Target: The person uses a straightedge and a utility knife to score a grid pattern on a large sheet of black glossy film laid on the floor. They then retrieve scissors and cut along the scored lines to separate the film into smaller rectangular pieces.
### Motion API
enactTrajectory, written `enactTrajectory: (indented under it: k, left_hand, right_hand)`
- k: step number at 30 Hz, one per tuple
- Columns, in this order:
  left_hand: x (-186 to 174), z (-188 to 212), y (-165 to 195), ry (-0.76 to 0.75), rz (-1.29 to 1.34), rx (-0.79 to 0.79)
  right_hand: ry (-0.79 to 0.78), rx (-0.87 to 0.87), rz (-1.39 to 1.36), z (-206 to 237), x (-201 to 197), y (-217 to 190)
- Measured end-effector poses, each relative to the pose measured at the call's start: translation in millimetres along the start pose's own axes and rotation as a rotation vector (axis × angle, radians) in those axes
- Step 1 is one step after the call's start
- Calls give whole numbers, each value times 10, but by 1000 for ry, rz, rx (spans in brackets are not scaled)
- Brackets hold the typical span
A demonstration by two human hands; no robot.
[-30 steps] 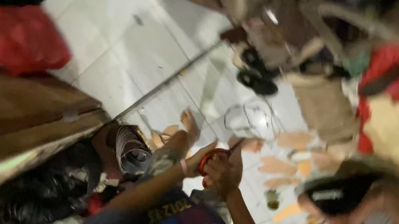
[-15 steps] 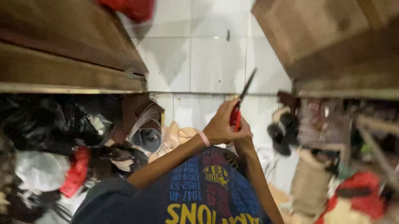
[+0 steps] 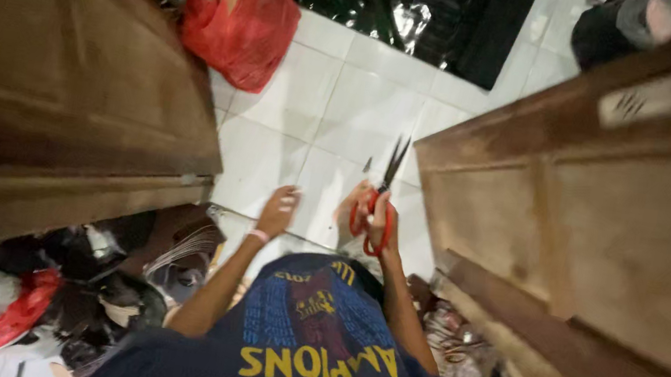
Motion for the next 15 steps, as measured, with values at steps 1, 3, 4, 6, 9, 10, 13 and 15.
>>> enactTrajectory:
  k: [1,3,4,6,9,10,13,15]
  left_hand:
    - [-132,-160,25,71,-144,-61]
    - [-326,-397,4,89,-282,-236]
    - [-394,-504,37,105,-267,-259]
    - [-457,-678,126,129,-234,-318]
    - [-313,-1103,465,133,169,-191]
    - [-202,-1281,589,30,277,-286]
    - [224,-2055,1371,-416,739,-94]
    - [462,-2646,1968,-635,847,-66]
  right_hand:
    - [-53,-108,92,-286,-49,-75]
    - [2,23,22,-883,-190,-89]
    - [32,94,-18,-1146,-248,-74]
    - [-13,237,-3,-1600,-417,-123]
    - [-190,339,-311,-2296,-456,-239]
    - [-254,381,-474,-2421,-436,-287]
    - [-347,473,-593,-3009,-329,-387]
    - [-409,462,-533,-3428,-223,-423]
Point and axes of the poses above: each hand's wrist, its own z-axis away from the middle knuckle, its own x-axis out of the palm, y = z × x, the point moved 3 cm from there along -z, towards the middle knuckle, and after that the axes turned 12 degrees about -x, right-handed, at the moved point
